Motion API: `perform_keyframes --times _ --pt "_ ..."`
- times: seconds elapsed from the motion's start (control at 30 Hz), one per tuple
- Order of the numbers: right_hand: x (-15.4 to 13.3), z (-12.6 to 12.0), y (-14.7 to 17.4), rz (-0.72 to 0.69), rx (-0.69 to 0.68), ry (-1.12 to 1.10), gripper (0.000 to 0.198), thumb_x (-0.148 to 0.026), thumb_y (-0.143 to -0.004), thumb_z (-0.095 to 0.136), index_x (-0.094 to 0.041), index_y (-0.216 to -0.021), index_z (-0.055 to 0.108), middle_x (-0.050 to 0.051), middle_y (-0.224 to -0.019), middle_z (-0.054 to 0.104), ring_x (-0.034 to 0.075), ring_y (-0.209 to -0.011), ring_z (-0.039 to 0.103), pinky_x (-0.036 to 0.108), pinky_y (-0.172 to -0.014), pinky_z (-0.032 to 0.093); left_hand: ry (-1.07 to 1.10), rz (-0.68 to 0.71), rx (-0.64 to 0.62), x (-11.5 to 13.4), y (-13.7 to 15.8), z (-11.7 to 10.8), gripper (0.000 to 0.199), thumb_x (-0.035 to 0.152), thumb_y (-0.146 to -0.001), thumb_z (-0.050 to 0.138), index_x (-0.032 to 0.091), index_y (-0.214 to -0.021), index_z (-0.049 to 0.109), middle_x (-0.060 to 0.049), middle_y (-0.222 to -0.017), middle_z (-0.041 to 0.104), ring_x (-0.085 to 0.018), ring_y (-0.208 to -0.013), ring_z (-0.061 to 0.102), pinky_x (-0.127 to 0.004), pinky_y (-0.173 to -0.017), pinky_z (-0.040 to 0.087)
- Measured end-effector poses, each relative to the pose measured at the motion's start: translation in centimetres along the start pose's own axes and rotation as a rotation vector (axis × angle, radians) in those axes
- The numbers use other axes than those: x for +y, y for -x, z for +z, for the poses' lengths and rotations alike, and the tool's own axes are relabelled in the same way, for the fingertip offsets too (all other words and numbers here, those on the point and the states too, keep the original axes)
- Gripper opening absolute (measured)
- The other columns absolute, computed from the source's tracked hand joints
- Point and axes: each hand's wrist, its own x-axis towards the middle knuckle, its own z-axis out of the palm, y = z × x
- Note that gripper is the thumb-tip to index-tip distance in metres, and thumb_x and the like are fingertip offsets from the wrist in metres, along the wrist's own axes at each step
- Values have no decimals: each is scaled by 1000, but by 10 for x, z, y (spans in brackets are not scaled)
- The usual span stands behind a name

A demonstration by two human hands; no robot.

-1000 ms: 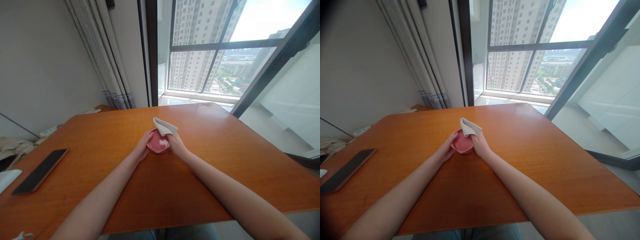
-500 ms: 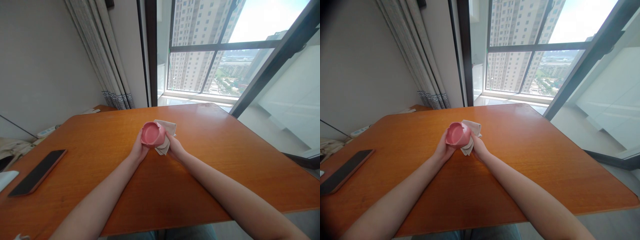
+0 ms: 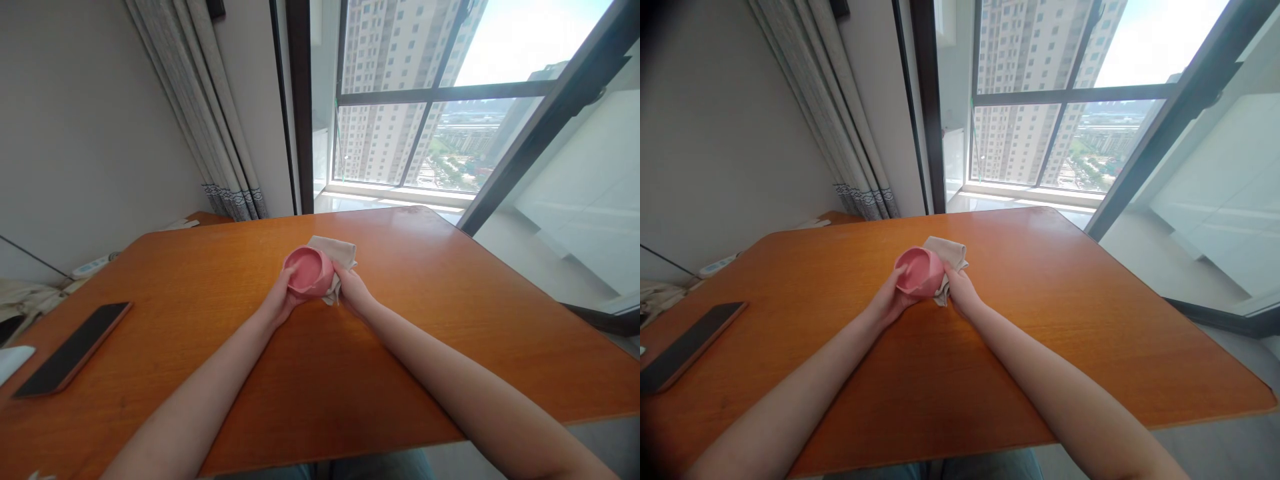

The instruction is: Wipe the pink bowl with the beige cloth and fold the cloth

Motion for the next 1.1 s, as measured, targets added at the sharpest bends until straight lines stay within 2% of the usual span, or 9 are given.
perform_keyframes --times 0.07,0.23,0.43,0.57,0.63,0.77,0.83,0.93,1.1 --pt "0 0 0 43 -3 -16 38 -48 -75 60 -20 -102 60 8 -113 67 28 -111 60 41 -92 52 28 1 35 0 2 3 42 41 -83 53 21 -120 56 -9 -119 61 -24 -96 62 -40 -73 57" --pt "8 7 7 81 -164 -42 40 -42 -74 62 -20 -107 60 9 -118 65 27 -112 59 42 -95 49 173 168 164 3 -2 1 41 42 -86 47 22 -121 54 -6 -118 63 -22 -100 61 -37 -80 55" --pt "10 5 3 -18 -103 -93 42 -41 -74 64 -21 -111 59 6 -122 62 24 -117 56 40 -101 44 79 149 16 -1 -5 -5 46 22 -76 64 24 -120 53 -5 -120 61 -17 -102 60 -29 -84 53" --pt "4 -2 -3 -25 48 -50 38 -44 -76 62 -21 -106 61 5 -117 65 24 -114 58 40 -99 45 45 49 -79 -4 1 -1 45 31 -79 62 22 -122 53 -8 -125 58 -22 -106 58 -37 -83 54" --pt "4 -2 -4 10 81 -41 36 -44 -76 62 -21 -103 62 5 -114 67 24 -111 60 39 -96 48 53 54 -32 -5 3 2 43 33 -80 60 23 -121 54 -7 -125 57 -23 -107 57 -38 -83 54" --pt "10 3 -1 63 -39 -63 35 -44 -74 64 -21 -101 63 6 -111 68 23 -110 60 36 -94 49 156 158 95 -4 0 6 39 40 -84 54 24 -119 54 -6 -125 57 -23 -109 56 -40 -84 54" --pt "13 4 -2 35 -82 -53 36 -43 -75 65 -21 -103 63 4 -112 68 22 -111 59 36 -96 48 178 191 59 -4 -2 6 41 42 -84 53 23 -120 52 -7 -126 57 -22 -110 56 -39 -86 53" --pt "14 2 -4 -49 -63 -30 35 -44 -77 62 -24 -106 62 2 -116 66 21 -114 58 35 -97 47 91 235 23 -4 -3 4 42 33 -80 61 26 -120 52 -4 -125 57 -19 -108 57 -32 -84 53" --pt "4 -4 -5 -50 49 36 34 -47 -79 59 -23 -103 63 3 -112 67 19 -108 61 32 -94 50 -54 42 -49 -2 1 1 44 38 -78 62 22 -119 55 -8 -122 58 -22 -101 60 -36 -75 57"
